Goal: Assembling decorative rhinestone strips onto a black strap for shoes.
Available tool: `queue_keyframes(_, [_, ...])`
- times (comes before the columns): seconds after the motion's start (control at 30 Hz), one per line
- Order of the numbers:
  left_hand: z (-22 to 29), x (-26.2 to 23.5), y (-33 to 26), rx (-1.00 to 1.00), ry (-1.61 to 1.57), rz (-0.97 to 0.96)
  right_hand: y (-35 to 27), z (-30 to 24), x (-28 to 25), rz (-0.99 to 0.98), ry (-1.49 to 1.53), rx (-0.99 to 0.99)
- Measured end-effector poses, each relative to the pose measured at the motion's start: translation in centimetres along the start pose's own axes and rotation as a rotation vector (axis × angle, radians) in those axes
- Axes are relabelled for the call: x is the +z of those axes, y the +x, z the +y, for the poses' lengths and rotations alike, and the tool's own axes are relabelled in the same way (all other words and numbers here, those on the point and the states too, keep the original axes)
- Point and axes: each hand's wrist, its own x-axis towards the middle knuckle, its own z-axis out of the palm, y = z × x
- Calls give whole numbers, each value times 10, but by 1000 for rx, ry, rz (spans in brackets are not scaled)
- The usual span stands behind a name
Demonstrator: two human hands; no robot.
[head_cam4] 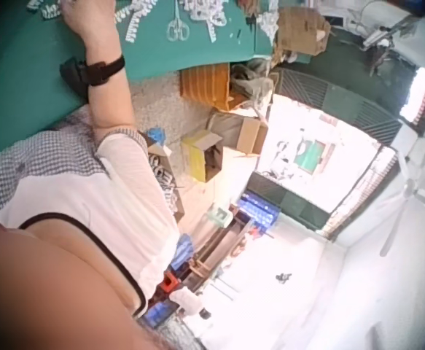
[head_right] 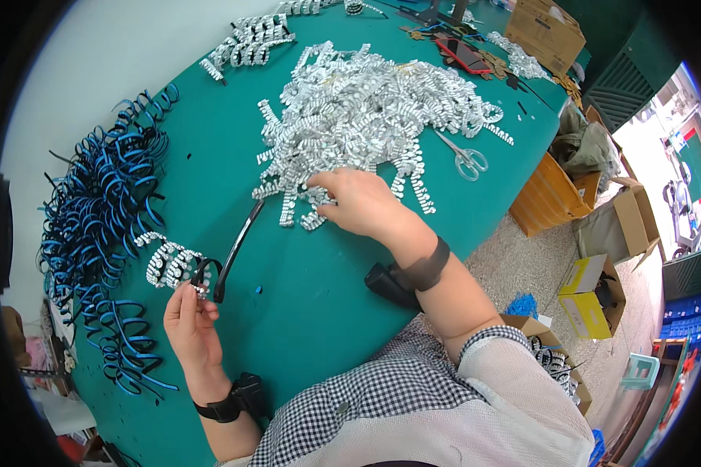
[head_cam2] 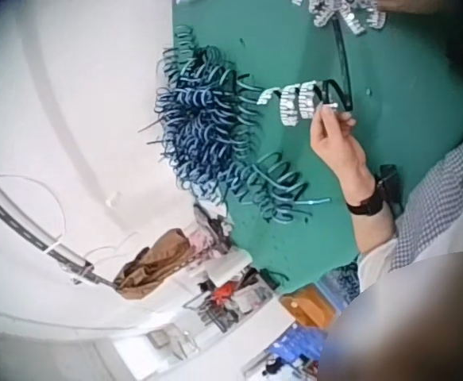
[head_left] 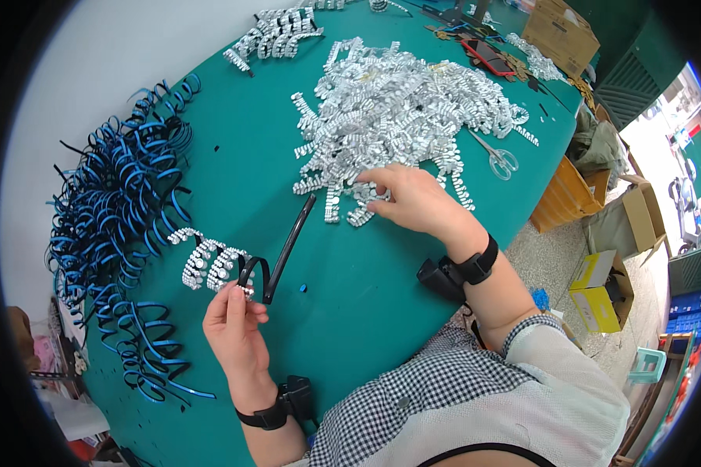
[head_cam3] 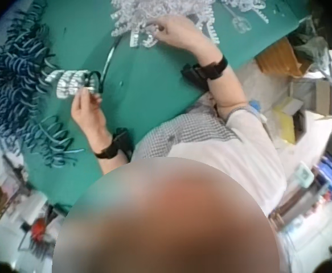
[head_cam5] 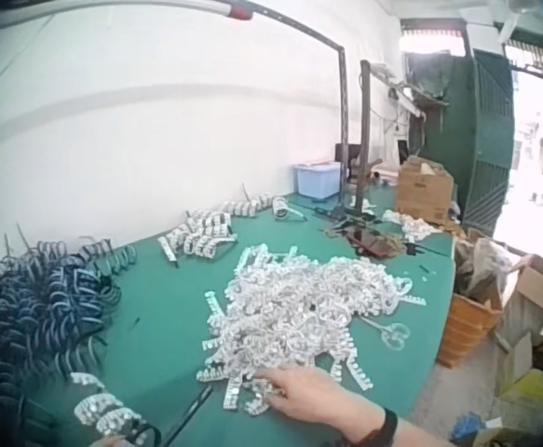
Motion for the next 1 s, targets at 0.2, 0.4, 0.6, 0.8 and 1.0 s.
queue_keyframes(0.2, [-5,-6,3,57,-21,38,20,-8,22,-65,-307,126])
queue_keyframes(0.4, [-15,-3,10,115,-32,72,28,-24,-31,33,668,33])
queue_keyframes(0.6, [-11,-10,9,172,-69,107,55,-53,-79,45,805,-231])
queue_keyframes(0.8, [-13,-14,11,219,-91,109,71,-65,-76,102,952,-317])
queue_keyframes(1.0, [-6,-21,9,259,-137,169,58,-64,1,-153,855,22])
